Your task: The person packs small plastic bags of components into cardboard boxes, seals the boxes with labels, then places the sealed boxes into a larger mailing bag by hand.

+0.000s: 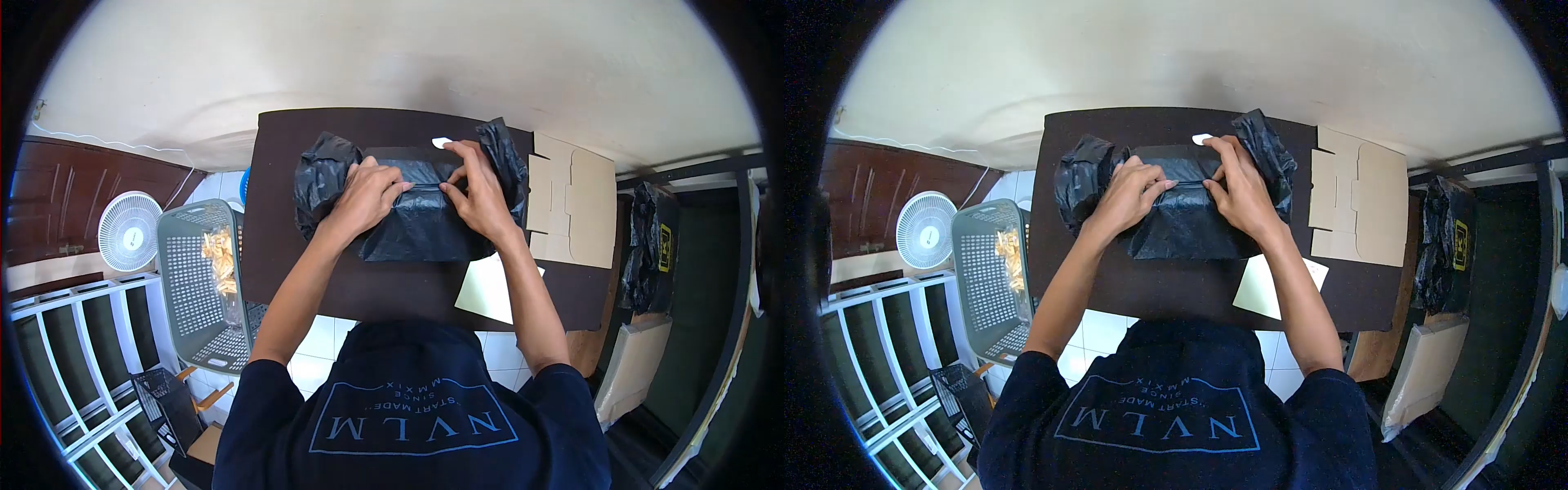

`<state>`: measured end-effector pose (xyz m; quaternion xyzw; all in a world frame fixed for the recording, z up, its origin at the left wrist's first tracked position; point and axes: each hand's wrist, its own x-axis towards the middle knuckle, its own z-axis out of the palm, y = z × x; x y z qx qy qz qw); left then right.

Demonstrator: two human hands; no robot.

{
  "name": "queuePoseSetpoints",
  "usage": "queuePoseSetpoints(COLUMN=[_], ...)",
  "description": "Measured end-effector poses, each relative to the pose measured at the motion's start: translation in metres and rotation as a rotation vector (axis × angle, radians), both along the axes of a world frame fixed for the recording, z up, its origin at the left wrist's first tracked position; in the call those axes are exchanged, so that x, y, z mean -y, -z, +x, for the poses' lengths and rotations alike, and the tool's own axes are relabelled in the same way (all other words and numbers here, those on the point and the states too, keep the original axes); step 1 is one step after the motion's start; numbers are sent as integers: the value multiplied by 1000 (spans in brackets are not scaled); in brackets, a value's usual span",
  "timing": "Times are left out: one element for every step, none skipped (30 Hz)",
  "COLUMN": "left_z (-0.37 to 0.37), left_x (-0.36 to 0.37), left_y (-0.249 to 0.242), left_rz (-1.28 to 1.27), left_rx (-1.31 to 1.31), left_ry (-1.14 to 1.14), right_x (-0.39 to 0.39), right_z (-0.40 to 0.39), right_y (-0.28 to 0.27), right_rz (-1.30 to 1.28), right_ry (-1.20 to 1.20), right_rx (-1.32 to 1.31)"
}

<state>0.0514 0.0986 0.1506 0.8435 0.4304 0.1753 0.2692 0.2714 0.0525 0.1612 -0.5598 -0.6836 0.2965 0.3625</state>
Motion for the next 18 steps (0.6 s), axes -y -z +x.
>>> queuePoseSetpoints(left_z=[-1,-2,-2,-1,0,2,4,6,8,10,11,8,7,6,5,5,6,6], left_x=[-1,-2,-1,0,0,1,3,6,9,13,16,18,17,16,15,15,15,16], left_y=[2,4,2,0,-5,-8,-12,-14,-15,-16,-16,-19,-14,-7,-6,-6,-6,-7], left_rz=[56,112,106,91,79,79,33,-13,-15,73,161,141,138,134,131,130,98,64], left_rx=[12,23,21,86,152,153,263,371,370,300,230,148,147,134,121,121,121,121], left_ry=[17,35,33,11,-9,-8,18,45,49,104,157,203,202,179,156,155,148,139], right_x=[1,2,1,1,0,-1,-2,-3,-3,-3,-4,-4,-4,-3,-3,-2,1,5], right_z=[0,1,2,4,5,5,6,6,6,6,6,6,5,5,4,2,1,-2], right_y=[-1,-2,-3,-2,-4,-7,-9,-11,-11,-11,-10,-9,-9,-9,-9,-10,-12,-14], right_rz=[43,86,81,19,-39,-50,-49,-70,-91,-93,-88,-83,-85,-81,-76,-76,72,220], right_ry=[-16,-31,-33,-38,-42,-42,-40,-45,-48,-43,-50,-58,-59,-43,-26,-27,-12,2], right_rx=[9,18,16,-29,-71,-90,-90,-86,-83,-84,-82,-79,-80,-46,-11,-12,83,177])
